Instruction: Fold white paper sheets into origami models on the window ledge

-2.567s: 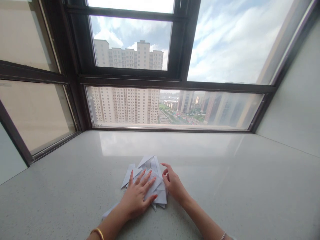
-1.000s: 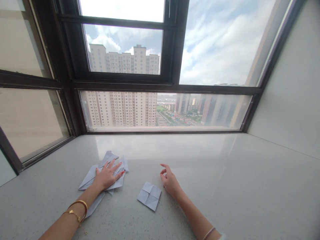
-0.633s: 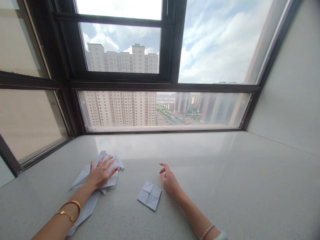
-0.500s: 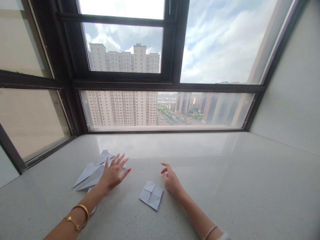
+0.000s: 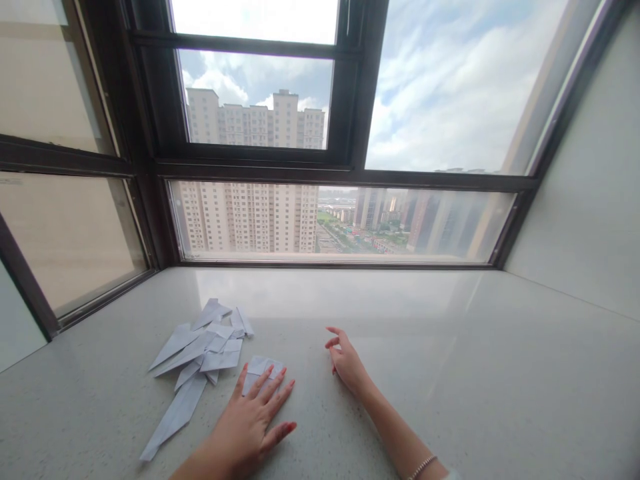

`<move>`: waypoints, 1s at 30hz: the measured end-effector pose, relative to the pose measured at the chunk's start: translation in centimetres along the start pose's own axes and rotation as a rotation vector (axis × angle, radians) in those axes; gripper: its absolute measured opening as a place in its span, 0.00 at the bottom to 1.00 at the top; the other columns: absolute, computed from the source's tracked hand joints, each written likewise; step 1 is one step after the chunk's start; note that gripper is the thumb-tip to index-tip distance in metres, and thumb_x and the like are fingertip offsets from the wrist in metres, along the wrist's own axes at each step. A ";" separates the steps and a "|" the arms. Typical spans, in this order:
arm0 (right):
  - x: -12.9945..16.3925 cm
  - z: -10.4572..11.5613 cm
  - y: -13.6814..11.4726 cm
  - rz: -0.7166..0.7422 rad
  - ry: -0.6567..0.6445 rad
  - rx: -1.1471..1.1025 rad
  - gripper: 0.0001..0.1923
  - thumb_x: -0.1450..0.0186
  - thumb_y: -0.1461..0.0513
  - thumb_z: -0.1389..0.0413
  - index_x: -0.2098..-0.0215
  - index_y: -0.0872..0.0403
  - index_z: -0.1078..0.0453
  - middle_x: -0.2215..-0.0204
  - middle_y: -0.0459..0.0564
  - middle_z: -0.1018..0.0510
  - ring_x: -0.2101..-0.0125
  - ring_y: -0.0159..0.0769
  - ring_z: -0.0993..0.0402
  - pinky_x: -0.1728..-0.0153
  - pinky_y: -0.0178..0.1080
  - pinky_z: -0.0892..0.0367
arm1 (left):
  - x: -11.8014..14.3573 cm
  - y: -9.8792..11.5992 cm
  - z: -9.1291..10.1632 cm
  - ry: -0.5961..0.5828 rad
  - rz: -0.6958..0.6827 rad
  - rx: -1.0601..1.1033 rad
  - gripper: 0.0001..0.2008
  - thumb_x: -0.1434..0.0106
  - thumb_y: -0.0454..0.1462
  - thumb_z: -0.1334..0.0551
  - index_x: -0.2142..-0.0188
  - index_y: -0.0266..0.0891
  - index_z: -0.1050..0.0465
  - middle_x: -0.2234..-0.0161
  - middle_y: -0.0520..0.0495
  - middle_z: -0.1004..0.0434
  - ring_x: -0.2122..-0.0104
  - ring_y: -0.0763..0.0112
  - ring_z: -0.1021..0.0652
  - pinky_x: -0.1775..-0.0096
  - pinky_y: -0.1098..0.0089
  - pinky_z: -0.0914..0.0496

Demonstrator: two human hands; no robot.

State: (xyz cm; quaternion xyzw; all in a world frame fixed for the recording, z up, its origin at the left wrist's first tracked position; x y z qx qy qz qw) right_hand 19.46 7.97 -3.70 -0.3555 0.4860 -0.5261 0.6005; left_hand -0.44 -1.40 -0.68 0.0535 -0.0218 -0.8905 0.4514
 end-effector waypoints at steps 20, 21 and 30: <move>0.1 -0.4 0.0 0.005 -0.018 0.039 0.21 0.46 0.71 0.58 0.55 0.52 0.45 0.72 0.44 0.37 0.87 0.22 0.44 0.88 0.27 0.42 | 6.0 -9.6 -2.2 0.158 0.604 -0.123 0.27 0.40 0.48 0.59 0.42 0.47 0.62 0.41 0.48 0.56 0.42 0.58 0.53 0.49 0.44 0.58; 0.1 -0.4 0.1 0.009 -0.020 0.043 0.20 0.46 0.71 0.58 0.55 0.51 0.45 0.72 0.44 0.37 0.87 0.22 0.44 0.88 0.27 0.42 | 6.0 -9.9 -1.9 0.186 0.606 -0.138 0.27 0.40 0.48 0.59 0.42 0.47 0.61 0.41 0.48 0.55 0.42 0.58 0.52 0.48 0.45 0.59; 0.0 -0.6 -1.4 0.138 0.047 0.081 0.16 0.39 0.53 0.58 0.64 0.55 0.36 0.76 0.45 0.34 0.87 0.23 0.45 0.89 0.28 0.46 | 1.9 -3.7 4.2 0.216 0.494 0.065 0.16 0.41 0.42 0.54 0.58 0.45 0.33 0.55 0.48 0.29 0.58 0.66 0.28 0.58 0.69 0.36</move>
Point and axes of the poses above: each hand's wrist, its own x-axis away from the middle knuckle, its own z-axis out of the back of the hand, y = z × x, the point moved 3 cm from there along -x, towards the middle knuckle
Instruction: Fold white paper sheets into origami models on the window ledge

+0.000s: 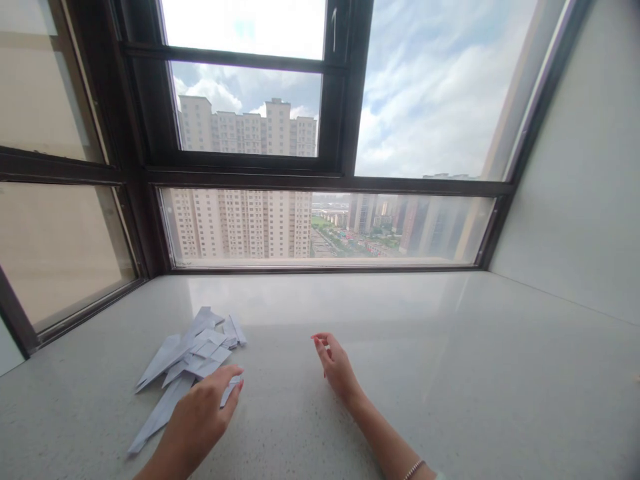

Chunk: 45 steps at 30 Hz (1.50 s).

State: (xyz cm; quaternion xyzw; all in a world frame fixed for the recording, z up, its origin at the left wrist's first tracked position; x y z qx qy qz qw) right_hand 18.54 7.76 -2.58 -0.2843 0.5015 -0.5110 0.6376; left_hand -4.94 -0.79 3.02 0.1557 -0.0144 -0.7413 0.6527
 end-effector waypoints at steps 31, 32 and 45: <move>0.9 -1.5 -0.3 -0.154 -0.324 0.001 0.19 0.40 0.53 0.58 0.82 0.56 0.39 0.89 0.39 0.38 0.91 0.24 0.45 0.89 0.28 0.48 | -1.6 4.7 -5.9 -0.304 -0.246 0.071 0.14 0.38 0.41 0.57 0.71 0.41 0.37 0.74 0.48 0.26 0.73 0.68 0.26 0.73 0.73 0.41; 1.0 -1.5 -0.3 -0.153 -0.330 -0.002 0.19 0.40 0.53 0.58 0.82 0.56 0.39 0.89 0.39 0.38 0.91 0.23 0.45 0.89 0.27 0.48 | -1.6 4.7 -5.8 -0.299 -0.251 0.067 0.14 0.38 0.41 0.57 0.71 0.41 0.37 0.74 0.48 0.26 0.73 0.68 0.26 0.73 0.73 0.41; 1.1 -1.6 -0.5 -0.118 -0.350 0.079 0.18 0.39 0.56 0.57 0.81 0.56 0.38 0.88 0.40 0.38 0.90 0.23 0.44 0.89 0.26 0.47 | -1.1 5.3 -5.6 -0.239 -0.264 -0.034 0.15 0.38 0.39 0.58 0.73 0.41 0.36 0.78 0.49 0.26 0.74 0.67 0.26 0.75 0.72 0.44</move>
Point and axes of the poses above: each hand's wrist, its own x-axis away from the middle knuckle, its own z-axis out of the back of the hand, y = z × x, the point moved 3 cm from there along -x, towards the middle knuckle
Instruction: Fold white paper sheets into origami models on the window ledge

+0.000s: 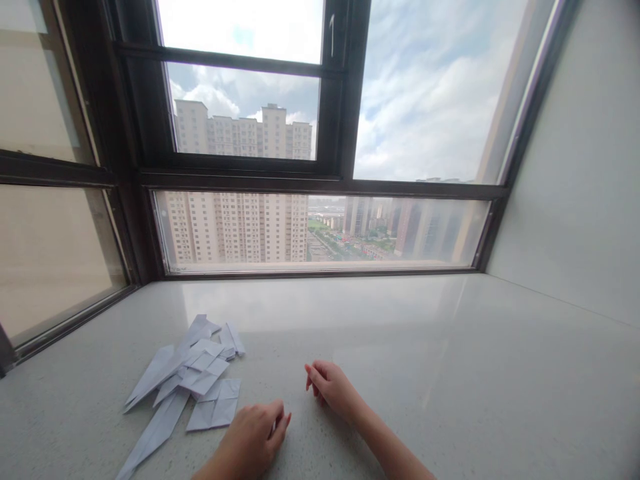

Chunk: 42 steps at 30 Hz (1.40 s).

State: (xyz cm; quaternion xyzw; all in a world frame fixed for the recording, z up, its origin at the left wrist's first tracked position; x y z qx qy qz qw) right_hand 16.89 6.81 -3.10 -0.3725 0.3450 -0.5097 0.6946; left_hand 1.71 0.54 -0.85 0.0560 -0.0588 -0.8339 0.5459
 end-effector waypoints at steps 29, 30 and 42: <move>0.3 0.1 -0.3 0.055 0.033 0.057 0.08 0.41 0.64 0.54 0.75 0.56 0.36 0.88 0.38 0.39 0.88 0.24 0.44 0.85 0.27 0.47 | 0.0 -0.1 -0.1 -0.014 -0.014 0.040 0.15 0.38 0.40 0.57 0.74 0.41 0.36 0.77 0.49 0.26 0.75 0.67 0.25 0.76 0.72 0.45; 0.3 0.1 -0.3 0.055 0.032 0.057 0.08 0.41 0.64 0.55 0.74 0.56 0.36 0.88 0.38 0.39 0.88 0.24 0.44 0.85 0.27 0.47 | 0.0 -0.2 -0.1 -0.015 -0.014 0.041 0.15 0.38 0.40 0.57 0.74 0.41 0.36 0.77 0.49 0.26 0.74 0.67 0.25 0.76 0.72 0.45; 0.2 0.1 -0.2 0.053 0.034 0.053 0.09 0.41 0.64 0.55 0.74 0.56 0.35 0.88 0.38 0.39 0.88 0.24 0.44 0.85 0.27 0.48 | 0.1 0.0 0.1 -0.031 0.007 0.029 0.15 0.38 0.40 0.57 0.72 0.41 0.35 0.76 0.48 0.25 0.72 0.67 0.25 0.75 0.72 0.43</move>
Point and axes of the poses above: each hand's wrist, its own x-axis away from the middle knuckle, its own z-axis out of the back of the hand, y = z × x, the point moved 3 cm from there along -x, towards the middle knuckle
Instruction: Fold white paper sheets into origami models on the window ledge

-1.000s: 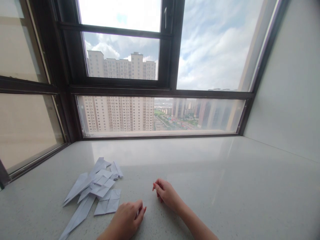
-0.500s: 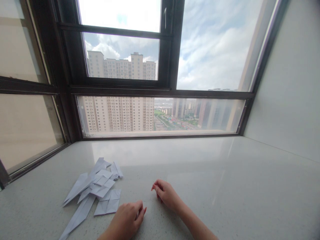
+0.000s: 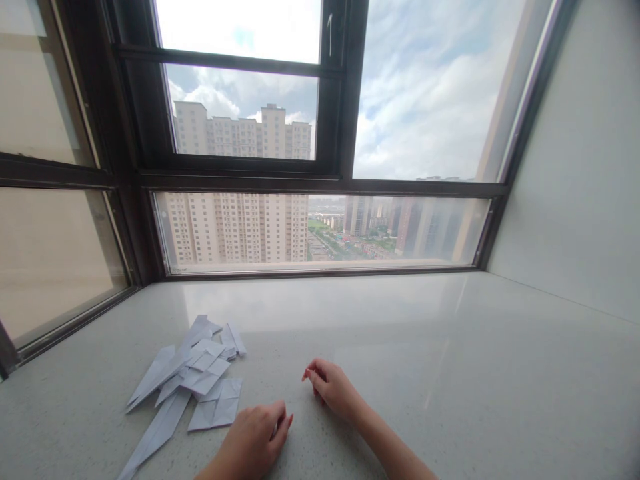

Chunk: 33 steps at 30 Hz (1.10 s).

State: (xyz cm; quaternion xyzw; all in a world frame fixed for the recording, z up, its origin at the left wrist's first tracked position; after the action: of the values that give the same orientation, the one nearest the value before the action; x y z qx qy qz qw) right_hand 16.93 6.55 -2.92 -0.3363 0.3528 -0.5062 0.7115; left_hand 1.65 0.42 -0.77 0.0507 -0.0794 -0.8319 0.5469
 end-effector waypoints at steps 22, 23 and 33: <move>0.1 0.1 -0.3 0.000 -0.002 0.035 0.09 0.41 0.63 0.54 0.74 0.56 0.33 0.88 0.39 0.38 0.87 0.24 0.43 0.82 0.28 0.47 | 0.0 0.0 0.0 0.002 -0.015 0.008 0.15 0.38 0.40 0.58 0.72 0.41 0.36 0.75 0.48 0.26 0.72 0.66 0.25 0.75 0.72 0.43; 0.1 0.1 -0.3 -0.001 -0.003 0.037 0.09 0.41 0.63 0.54 0.74 0.56 0.33 0.88 0.38 0.38 0.87 0.24 0.43 0.82 0.28 0.47 | 0.0 0.0 0.0 -0.003 -0.012 0.011 0.15 0.38 0.41 0.57 0.72 0.41 0.36 0.75 0.48 0.26 0.72 0.66 0.25 0.75 0.72 0.43; 0.2 0.2 -0.5 -0.017 -0.013 0.024 0.09 0.41 0.64 0.54 0.74 0.56 0.33 0.88 0.38 0.39 0.88 0.24 0.44 0.84 0.27 0.47 | 0.1 0.1 0.2 -0.019 0.013 0.026 0.15 0.38 0.41 0.57 0.72 0.41 0.35 0.75 0.48 0.26 0.71 0.66 0.25 0.74 0.72 0.42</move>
State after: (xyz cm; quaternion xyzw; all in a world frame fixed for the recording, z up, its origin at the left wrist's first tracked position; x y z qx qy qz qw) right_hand 16.87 6.25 -2.45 -0.3342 0.3393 -0.5141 0.7133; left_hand 1.67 0.32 -0.58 0.0492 -0.0957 -0.8276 0.5508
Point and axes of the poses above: each hand's wrist, its own x-axis away from the middle knuckle, its own z-axis out of the back of the hand, y = z × x, the point moved 3 cm from there along -x, towards the middle knuckle
